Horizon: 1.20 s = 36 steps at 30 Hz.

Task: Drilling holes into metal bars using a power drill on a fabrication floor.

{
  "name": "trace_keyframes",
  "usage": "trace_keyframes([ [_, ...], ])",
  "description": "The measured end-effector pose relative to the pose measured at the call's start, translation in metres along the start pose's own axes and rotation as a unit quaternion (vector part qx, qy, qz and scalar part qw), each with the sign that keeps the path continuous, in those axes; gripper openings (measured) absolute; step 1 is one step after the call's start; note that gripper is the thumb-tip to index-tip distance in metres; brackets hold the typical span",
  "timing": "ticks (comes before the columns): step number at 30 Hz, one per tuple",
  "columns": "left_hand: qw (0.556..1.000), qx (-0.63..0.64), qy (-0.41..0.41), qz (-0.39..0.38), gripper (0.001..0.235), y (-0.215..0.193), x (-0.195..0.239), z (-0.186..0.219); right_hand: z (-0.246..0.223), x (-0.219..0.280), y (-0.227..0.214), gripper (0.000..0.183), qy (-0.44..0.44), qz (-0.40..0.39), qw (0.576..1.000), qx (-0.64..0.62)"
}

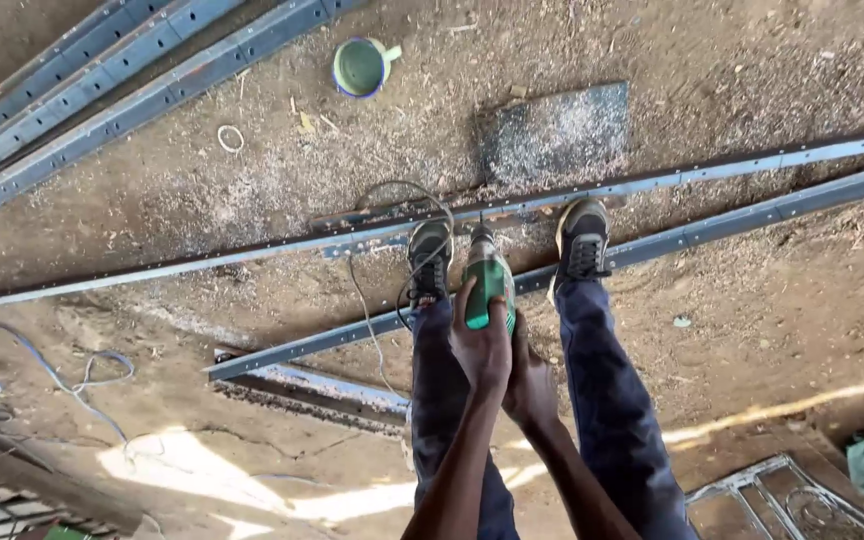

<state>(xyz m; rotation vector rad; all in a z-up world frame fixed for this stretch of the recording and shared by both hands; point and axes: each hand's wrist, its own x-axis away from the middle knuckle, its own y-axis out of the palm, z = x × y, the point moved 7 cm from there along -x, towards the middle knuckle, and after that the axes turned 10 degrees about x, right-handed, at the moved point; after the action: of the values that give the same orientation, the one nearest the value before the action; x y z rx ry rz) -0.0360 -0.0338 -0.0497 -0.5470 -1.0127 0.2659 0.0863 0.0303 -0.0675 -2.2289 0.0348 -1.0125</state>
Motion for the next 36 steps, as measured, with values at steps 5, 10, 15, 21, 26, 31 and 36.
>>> trace_keyframes([
  [5, 0.999, 0.008, -0.034, 0.026, 0.048, -0.003, -0.002, -0.014, 0.005, -0.001, 0.004, 0.092, -0.003, -0.035, 0.999, 0.011],
  [10, 0.993, 0.089, -0.022, 0.070, 0.047, 0.002, -0.012, -0.020, 0.009, -0.014, 0.004, 0.093, -0.030, -0.049, 0.996, 0.072],
  [15, 0.979, 0.156, -0.021, 0.133, 0.040, -0.002, -0.027, -0.038, -0.016, -0.031, -0.019, 0.102, -0.104, -0.115, 0.979, 0.135],
  [21, 0.973, 0.164, -0.042, 0.156, 0.040, 0.014, -0.026, -0.042, 0.005, -0.043, -0.017, 0.102, -0.125, -0.151, 0.964, 0.181],
  [26, 0.965, 0.181, -0.057, 0.181, 0.038, 0.021, -0.042, -0.077, -0.012, -0.051, -0.041, 0.100, -0.140, -0.156, 0.955, 0.210],
  [31, 0.972, 0.137, -0.049, 0.184, 0.036, 0.025, -0.043, -0.052, -0.017, -0.061, -0.048, 0.100, -0.125, -0.149, 0.964, 0.183],
  [36, 0.976, 0.121, -0.040, 0.175, 0.033, 0.020, -0.047, -0.071, -0.019, -0.051, -0.049, 0.098, -0.116, -0.109, 0.962, 0.221],
])
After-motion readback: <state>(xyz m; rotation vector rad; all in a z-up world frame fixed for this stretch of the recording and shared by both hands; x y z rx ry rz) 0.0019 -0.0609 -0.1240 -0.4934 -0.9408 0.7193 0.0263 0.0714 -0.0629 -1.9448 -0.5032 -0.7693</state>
